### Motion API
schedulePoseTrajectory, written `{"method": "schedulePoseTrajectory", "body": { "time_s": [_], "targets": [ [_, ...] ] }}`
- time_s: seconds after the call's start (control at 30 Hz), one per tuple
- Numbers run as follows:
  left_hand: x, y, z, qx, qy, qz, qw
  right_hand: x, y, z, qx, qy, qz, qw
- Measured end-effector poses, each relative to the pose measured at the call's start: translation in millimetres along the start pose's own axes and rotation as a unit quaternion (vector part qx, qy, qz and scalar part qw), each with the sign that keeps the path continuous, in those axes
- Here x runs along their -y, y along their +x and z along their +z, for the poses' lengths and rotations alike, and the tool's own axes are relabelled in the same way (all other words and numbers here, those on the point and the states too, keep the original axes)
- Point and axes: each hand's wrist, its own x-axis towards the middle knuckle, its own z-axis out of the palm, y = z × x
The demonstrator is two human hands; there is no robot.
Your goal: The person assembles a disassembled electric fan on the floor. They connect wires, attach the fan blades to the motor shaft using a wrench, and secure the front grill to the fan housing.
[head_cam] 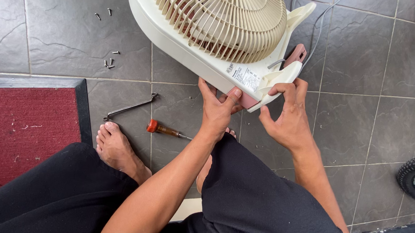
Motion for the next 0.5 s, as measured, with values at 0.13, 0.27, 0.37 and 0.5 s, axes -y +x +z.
{"method": "schedulePoseTrajectory", "body": {
  "time_s": [0.13,0.27,0.37,0.5],
  "targets": [
    [-2.9,2.2,-2.5,0.003,0.014,-0.011,1.000,-3.1,7.8,-15.7,0.076,-0.003,0.010,0.997],
    [1.4,4.1,-1.8,0.029,0.006,-0.017,0.999,0.1,16.8,-19.0,0.083,-0.044,-0.029,0.995],
    [3.3,3.5,-3.2,0.034,-0.028,-0.022,0.999,2.3,20.0,-20.1,0.095,-0.165,-0.084,0.978],
    [0.8,4.7,0.4,0.034,-0.054,-0.046,0.997,-0.9,10.7,-7.9,0.040,-0.224,-0.129,0.965]
  ]
}}
